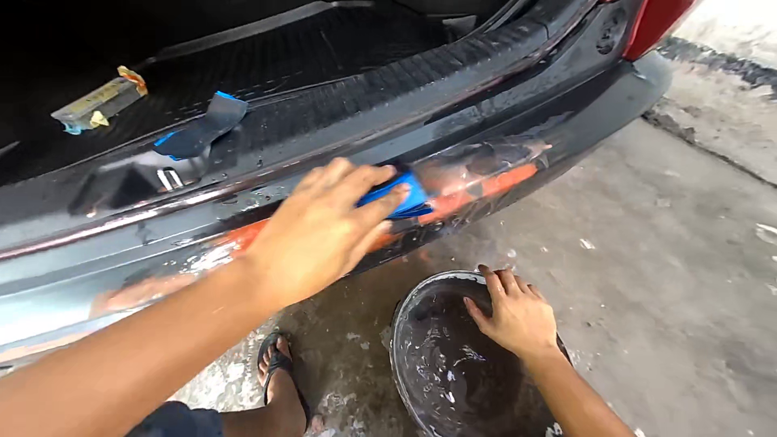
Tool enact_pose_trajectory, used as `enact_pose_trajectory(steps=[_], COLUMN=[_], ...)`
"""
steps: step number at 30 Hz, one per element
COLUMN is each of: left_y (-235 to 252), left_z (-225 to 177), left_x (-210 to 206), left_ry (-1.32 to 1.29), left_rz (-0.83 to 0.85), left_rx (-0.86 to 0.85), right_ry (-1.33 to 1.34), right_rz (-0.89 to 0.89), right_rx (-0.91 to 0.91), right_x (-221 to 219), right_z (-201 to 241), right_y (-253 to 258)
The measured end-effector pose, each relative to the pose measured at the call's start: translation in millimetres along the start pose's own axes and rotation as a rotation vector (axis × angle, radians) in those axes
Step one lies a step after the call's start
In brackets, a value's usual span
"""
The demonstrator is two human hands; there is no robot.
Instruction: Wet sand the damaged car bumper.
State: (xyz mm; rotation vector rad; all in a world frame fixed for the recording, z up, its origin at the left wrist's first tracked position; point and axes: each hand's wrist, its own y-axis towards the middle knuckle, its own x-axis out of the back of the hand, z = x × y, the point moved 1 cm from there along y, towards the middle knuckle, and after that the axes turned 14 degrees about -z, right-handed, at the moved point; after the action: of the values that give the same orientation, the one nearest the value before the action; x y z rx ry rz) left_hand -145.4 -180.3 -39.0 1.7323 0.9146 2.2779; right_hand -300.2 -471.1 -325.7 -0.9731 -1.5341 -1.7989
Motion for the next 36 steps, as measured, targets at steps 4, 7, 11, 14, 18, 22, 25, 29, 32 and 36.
enact_pose_trajectory(steps=[4, 7, 11, 14, 18, 22, 25, 29, 32, 36], left_y=[-25, 10, -11, -23, 24, -31, -47, 30, 22, -52], left_z=[1, -13, -9, -6, -15, 10, 19, -10, 0, 22], left_x=[12, -9, 10, 11, -10, 26, 27, -24, -11, 29], left_ry=[0.064, 0.114, 0.06, 0.096, 0.093, -0.074, -0.077, -0.069, -0.14, -0.086], left_rz=[-0.037, -0.046, 0.0, -0.046, -0.008, 0.019, -0.038, -0.064, -0.006, -0.041], left_rx=[0.045, 0.058, 0.037, 0.065, 0.043, -0.011, -0.016, -0.042, -0.084, -0.003], right_ry=[-0.01, -0.01, -0.005, -0.018, -0.004, 0.005, -0.01, -0.032, -0.024, -0.018], right_rz=[-0.009, 0.011, 0.009, -0.025, 0.005, 0.01, -0.004, -0.012, 0.002, -0.03], right_rx=[-0.085, -0.045, -0.019, -0.071, -0.003, -0.024, -0.081, -0.02, 0.001, -0.07], right_x=[-8, -7, -1, -9, -5, -3, -11, -6, -3, -8], right_z=[4, 2, 0, 6, 2, 0, 6, 4, 2, 6], right_y=[7, 4, 0, 7, 2, 3, 6, 3, 3, 7])
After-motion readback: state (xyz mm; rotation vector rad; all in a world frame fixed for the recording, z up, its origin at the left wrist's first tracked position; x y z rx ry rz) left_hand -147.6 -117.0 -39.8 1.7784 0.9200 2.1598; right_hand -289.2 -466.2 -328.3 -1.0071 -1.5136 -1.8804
